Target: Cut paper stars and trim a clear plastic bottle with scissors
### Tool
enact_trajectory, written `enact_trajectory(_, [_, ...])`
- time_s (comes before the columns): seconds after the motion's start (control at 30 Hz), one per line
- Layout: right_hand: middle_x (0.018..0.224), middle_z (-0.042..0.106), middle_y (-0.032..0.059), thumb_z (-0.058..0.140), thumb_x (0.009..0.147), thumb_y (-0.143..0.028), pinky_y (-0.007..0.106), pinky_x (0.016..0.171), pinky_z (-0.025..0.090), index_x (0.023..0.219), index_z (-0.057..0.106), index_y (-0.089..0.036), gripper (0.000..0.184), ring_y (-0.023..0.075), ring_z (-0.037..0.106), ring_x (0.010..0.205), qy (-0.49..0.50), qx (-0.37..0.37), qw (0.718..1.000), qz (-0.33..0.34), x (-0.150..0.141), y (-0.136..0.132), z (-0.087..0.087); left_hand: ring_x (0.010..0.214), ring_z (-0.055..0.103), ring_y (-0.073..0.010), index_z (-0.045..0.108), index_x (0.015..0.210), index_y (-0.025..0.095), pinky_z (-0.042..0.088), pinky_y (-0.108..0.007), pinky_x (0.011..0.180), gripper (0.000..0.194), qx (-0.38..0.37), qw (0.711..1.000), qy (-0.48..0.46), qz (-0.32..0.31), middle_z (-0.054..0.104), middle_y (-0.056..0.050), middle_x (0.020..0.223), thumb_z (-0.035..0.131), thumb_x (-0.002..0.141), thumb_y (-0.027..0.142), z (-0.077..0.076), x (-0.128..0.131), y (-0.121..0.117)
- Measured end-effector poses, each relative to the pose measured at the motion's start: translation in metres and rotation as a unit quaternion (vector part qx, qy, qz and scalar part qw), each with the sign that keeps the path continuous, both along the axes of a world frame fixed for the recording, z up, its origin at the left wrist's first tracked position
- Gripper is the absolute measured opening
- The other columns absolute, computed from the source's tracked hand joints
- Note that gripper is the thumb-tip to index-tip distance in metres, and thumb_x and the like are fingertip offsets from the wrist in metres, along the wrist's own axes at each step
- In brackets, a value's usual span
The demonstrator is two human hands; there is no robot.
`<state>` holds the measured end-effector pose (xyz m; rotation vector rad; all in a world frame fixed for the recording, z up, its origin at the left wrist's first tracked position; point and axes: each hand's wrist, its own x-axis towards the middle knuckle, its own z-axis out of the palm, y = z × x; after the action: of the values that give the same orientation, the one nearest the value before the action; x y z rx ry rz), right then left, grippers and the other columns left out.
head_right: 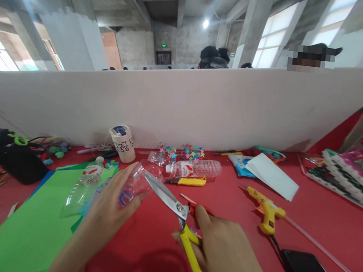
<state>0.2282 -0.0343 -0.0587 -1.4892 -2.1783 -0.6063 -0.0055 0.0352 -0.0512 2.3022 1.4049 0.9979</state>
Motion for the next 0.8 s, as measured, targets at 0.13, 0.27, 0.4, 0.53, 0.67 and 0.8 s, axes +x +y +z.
enact_trajectory(0.13, [0.036, 0.056, 0.0004, 0.010, 0.106, -0.048, 0.029, 0.031, 0.029, 0.075, 0.055, -0.018, 0.063, 0.0191, 0.056, 0.025, -0.006, 0.020, 1.000, 0.005, -0.0001, 0.0006, 0.0009, 0.140, 0.046, -0.0292, 0.042, 0.145, 0.014, 0.041, -0.051, 0.113, 0.059, 0.001, 1.000, -0.006, 0.015, 0.049, -0.018, 0.150, 0.052, 0.092, 0.039, 0.0040, 0.0006, -0.0012])
enact_trajectory(0.27, [0.034, 0.056, 0.0008, 0.009, 0.106, -0.048, 0.028, 0.031, 0.028, 0.075, 0.057, -0.017, 0.065, 0.0188, 0.055, 0.024, -0.007, 0.026, 1.000, 0.008, -0.0004, 0.0022, 0.0023, 0.139, 0.046, -0.0294, 0.043, 0.143, 0.013, 0.041, -0.052, 0.112, 0.058, 0.005, 1.000, -0.008, 0.020, 0.050, -0.018, 0.149, 0.051, 0.092, 0.037, 0.0061, 0.0022, -0.0016])
enact_trajectory(0.4, [0.035, 0.057, 0.0026, 0.008, 0.106, -0.048, 0.028, 0.031, 0.026, 0.071, 0.054, -0.020, 0.064, 0.0200, 0.055, 0.024, -0.001, 0.028, 1.000, -0.001, -0.0006, 0.0035, 0.0004, 0.139, 0.047, -0.0295, 0.043, 0.143, 0.012, 0.042, -0.052, 0.112, 0.058, 0.009, 1.000, -0.011, 0.020, 0.051, -0.019, 0.148, 0.051, 0.091, 0.036, 0.0060, 0.0019, -0.0010])
enact_trajectory(0.53, [0.036, 0.059, 0.0028, 0.014, 0.106, -0.046, 0.028, 0.032, 0.024, 0.072, 0.052, -0.023, 0.056, 0.0216, 0.056, 0.025, 0.008, 0.006, 1.000, -0.002, 0.0008, 0.0019, -0.0018, 0.138, 0.048, -0.0292, 0.044, 0.142, 0.013, 0.043, -0.051, 0.111, 0.056, 0.022, 0.999, -0.014, 0.023, 0.052, -0.019, 0.147, 0.051, 0.091, 0.035, 0.0052, 0.0004, -0.0004])
enact_trajectory(0.67, [0.040, 0.061, 0.0004, 0.026, 0.104, -0.046, 0.028, 0.034, 0.024, 0.076, 0.049, -0.024, 0.042, 0.0224, 0.058, 0.029, 0.027, -0.044, 0.999, -0.003, 0.0027, 0.0005, -0.0047, 0.137, 0.049, -0.0292, 0.043, 0.142, 0.014, 0.045, -0.050, 0.109, 0.056, 0.034, 0.999, -0.002, 0.019, 0.052, -0.019, 0.147, 0.054, 0.090, 0.032, 0.0049, 0.0027, -0.0015])
enact_trajectory(0.8, [0.042, 0.061, -0.0006, 0.028, 0.103, -0.044, 0.028, 0.035, 0.025, 0.078, 0.047, -0.024, 0.037, 0.0223, 0.060, 0.031, 0.034, -0.064, 0.997, -0.009, 0.0042, 0.0013, -0.0066, 0.135, 0.051, -0.0278, 0.043, 0.141, 0.016, 0.047, -0.048, 0.108, 0.054, 0.045, 0.999, 0.009, 0.002, 0.054, -0.019, 0.145, 0.056, 0.090, 0.028, 0.0053, 0.0074, -0.0039])
